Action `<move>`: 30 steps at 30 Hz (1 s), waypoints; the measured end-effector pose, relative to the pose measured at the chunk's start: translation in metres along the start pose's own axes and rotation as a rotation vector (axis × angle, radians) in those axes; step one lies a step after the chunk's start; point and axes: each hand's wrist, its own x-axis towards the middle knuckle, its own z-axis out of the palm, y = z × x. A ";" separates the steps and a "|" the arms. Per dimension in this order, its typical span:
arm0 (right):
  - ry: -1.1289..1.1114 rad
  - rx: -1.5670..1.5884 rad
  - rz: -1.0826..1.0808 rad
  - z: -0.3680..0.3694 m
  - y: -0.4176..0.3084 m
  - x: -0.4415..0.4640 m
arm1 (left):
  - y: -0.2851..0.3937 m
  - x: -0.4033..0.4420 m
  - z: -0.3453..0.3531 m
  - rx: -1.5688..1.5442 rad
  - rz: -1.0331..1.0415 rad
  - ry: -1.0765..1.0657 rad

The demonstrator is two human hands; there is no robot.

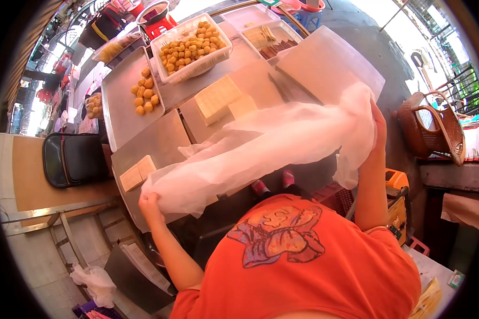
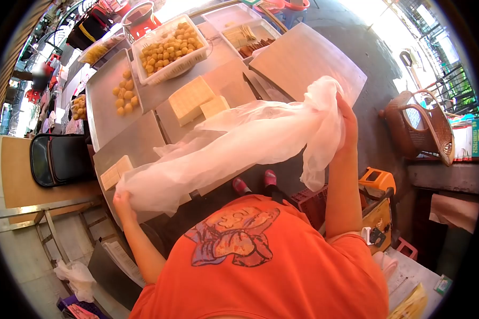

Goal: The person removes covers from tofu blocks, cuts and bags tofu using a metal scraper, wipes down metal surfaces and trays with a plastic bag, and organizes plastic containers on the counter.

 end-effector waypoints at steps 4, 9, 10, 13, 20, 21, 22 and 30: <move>-0.292 -0.416 0.110 0.043 0.047 0.011 | 0.075 -0.053 0.036 -0.011 -0.145 -0.554; -0.849 -1.112 0.325 0.078 0.169 0.011 | 0.154 -0.091 0.096 0.089 0.213 -1.036; -0.915 -1.127 0.431 0.087 0.190 0.009 | 0.161 -0.085 0.098 0.173 0.295 -1.050; -0.740 -0.888 0.566 0.102 0.194 0.016 | 0.154 -0.066 0.096 -0.209 0.284 -0.949; -0.234 -0.713 0.256 0.086 0.150 0.043 | 0.087 -0.073 0.128 -0.724 -0.166 -0.888; -0.141 -0.902 0.157 0.086 0.144 0.048 | 0.070 -0.078 0.133 -0.730 -0.244 -0.852; -0.046 -1.085 0.055 0.085 0.140 0.050 | 0.056 -0.083 0.139 -0.732 -0.297 -0.825; -0.740 -1.786 -0.221 0.026 0.155 -0.003 | 0.016 -0.099 0.204 -0.690 -0.472 -0.822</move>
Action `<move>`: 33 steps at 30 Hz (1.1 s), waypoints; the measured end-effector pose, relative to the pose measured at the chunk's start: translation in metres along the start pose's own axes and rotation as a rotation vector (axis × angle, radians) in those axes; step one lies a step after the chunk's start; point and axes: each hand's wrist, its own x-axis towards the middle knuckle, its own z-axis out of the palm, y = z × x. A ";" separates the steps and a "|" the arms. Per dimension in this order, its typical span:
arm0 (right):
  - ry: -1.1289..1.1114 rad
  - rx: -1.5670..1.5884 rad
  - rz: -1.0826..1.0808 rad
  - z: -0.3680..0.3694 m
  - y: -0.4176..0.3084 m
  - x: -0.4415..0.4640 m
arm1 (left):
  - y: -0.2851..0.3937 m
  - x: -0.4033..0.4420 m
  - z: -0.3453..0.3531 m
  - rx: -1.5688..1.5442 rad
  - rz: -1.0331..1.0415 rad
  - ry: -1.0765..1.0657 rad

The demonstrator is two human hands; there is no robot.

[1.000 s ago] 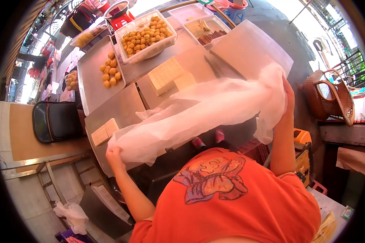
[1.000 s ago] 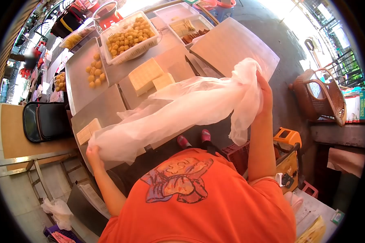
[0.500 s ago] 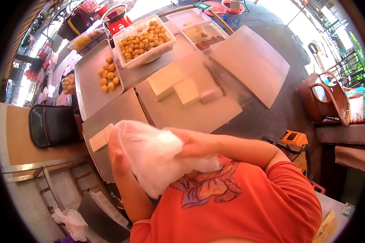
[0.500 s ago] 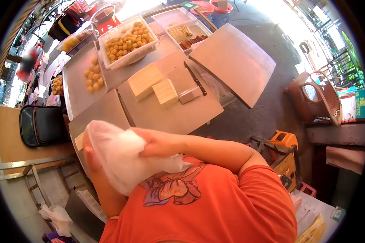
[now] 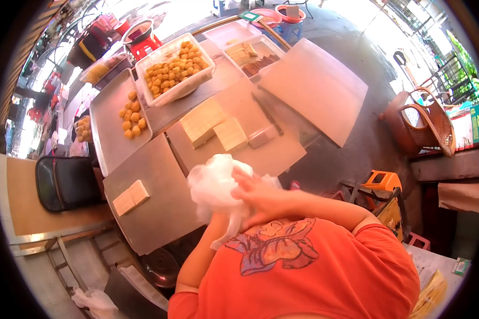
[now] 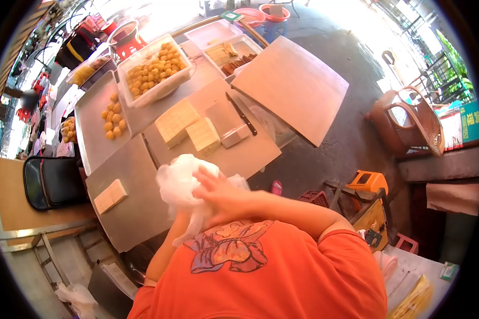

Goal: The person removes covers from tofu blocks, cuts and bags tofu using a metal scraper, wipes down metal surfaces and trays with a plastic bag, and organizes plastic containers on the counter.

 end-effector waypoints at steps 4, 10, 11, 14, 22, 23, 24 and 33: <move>0.026 0.087 0.054 -0.026 0.018 -0.020 | -0.015 0.027 0.023 0.069 -0.096 -0.054; 0.530 0.239 0.378 -0.122 0.113 -0.087 | -0.048 0.075 0.083 0.255 -0.214 -0.120; 0.680 0.270 0.521 -0.139 0.134 -0.108 | -0.045 0.079 0.102 0.321 -0.258 -0.116; 0.862 -0.020 0.655 -0.234 0.187 -0.153 | -0.059 0.112 0.117 0.307 -0.425 -0.072; 0.885 -0.615 0.773 -0.333 0.448 -0.223 | -0.163 0.218 0.143 0.286 -0.553 0.266; 0.752 -0.542 0.823 -0.318 0.498 -0.228 | -0.174 0.230 0.152 0.283 -0.554 0.273; 0.621 -0.468 0.868 -0.308 0.533 -0.234 | -0.185 0.240 0.161 0.281 -0.556 0.276; 0.449 -0.535 0.633 -0.231 0.421 -0.153 | -0.222 0.263 0.179 0.173 -0.326 0.241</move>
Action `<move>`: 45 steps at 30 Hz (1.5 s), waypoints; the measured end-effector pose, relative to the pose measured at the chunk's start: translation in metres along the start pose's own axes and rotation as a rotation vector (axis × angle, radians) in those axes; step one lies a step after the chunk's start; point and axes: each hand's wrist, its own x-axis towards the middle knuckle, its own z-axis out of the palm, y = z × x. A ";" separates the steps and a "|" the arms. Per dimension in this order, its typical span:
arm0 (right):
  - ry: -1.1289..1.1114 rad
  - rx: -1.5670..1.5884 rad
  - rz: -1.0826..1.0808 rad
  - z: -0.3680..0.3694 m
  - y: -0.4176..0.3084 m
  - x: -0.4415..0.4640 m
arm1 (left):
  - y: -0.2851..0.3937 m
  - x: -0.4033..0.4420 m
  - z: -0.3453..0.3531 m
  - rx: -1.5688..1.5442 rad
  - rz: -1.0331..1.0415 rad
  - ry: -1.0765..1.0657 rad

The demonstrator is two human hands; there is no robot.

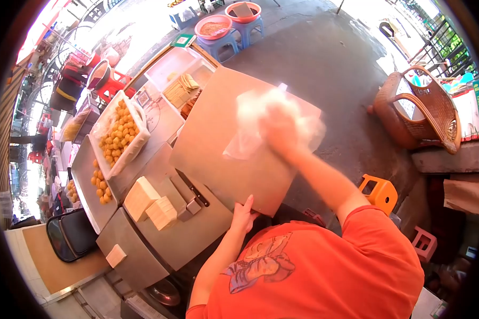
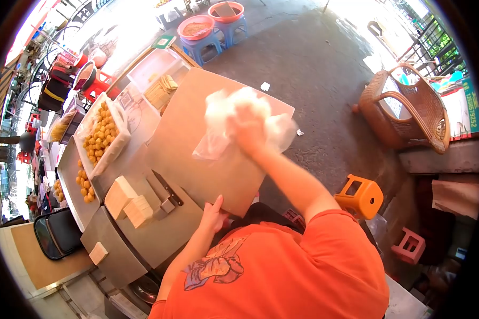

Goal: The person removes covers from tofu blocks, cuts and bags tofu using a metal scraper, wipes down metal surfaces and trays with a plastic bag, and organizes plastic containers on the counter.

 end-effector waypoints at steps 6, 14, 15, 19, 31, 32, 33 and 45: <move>-0.250 0.669 -0.310 -0.004 -0.109 -0.084 | -0.011 0.018 -0.006 0.066 -0.041 0.178; 0.012 0.621 0.059 0.040 -0.063 0.117 | -0.030 -0.010 -0.009 0.062 -0.054 0.092; 0.033 0.846 0.022 0.030 -0.061 0.154 | -0.030 -0.012 -0.007 0.032 -0.070 0.080; -0.173 0.220 0.067 0.044 -0.088 0.200 | -0.020 -0.015 0.004 -0.029 -0.102 0.058; -0.295 0.766 -0.625 0.134 -0.220 0.050 | -0.033 -0.011 0.001 -0.005 -0.019 0.041; -0.435 0.891 -0.569 0.123 -0.216 0.037 | -0.031 -0.012 0.003 -0.006 -0.021 0.042; -0.533 0.796 -0.706 0.113 -0.206 0.024 | -0.031 -0.012 0.005 -0.009 -0.020 0.042; -0.771 0.485 -0.281 -0.019 0.000 0.150 | -0.031 -0.016 -0.003 -0.040 -0.145 0.079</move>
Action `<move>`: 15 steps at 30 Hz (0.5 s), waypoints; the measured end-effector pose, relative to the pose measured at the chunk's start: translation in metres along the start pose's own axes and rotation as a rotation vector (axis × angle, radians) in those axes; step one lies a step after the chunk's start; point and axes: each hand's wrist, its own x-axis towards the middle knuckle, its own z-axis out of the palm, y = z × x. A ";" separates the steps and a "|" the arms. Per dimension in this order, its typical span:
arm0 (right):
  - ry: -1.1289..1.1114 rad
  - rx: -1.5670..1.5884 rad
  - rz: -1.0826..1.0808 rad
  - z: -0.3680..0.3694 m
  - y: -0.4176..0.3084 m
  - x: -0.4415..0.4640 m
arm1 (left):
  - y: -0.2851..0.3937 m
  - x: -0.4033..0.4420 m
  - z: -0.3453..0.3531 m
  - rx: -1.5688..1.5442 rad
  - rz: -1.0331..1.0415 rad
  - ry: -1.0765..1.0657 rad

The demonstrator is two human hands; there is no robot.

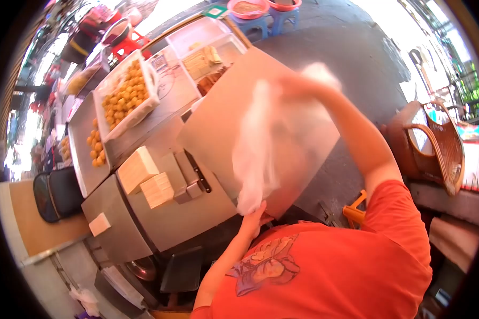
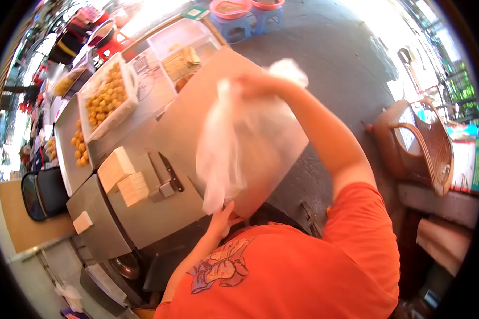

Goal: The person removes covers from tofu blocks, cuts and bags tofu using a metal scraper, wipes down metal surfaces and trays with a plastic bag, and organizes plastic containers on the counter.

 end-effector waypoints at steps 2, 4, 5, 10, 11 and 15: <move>0.341 -0.227 -0.162 -0.028 0.024 0.036 | 0.003 -0.004 0.011 -0.022 -0.020 -0.020; 0.385 -0.206 -0.027 -0.032 0.037 0.044 | -0.004 0.001 0.012 -0.053 -0.025 -0.077; 0.326 -0.186 0.133 -0.020 0.062 0.044 | -0.008 0.003 0.010 -0.052 -0.003 -0.068; 0.575 -0.302 0.137 0.010 0.105 -0.057 | -0.007 -0.001 0.013 -0.018 0.060 -0.015; 0.641 -0.257 0.225 0.018 0.108 -0.089 | -0.007 0.001 0.009 -0.010 0.057 -0.021; 0.799 -0.359 0.179 0.065 0.088 -0.172 | -0.002 0.002 0.000 0.059 0.035 -0.087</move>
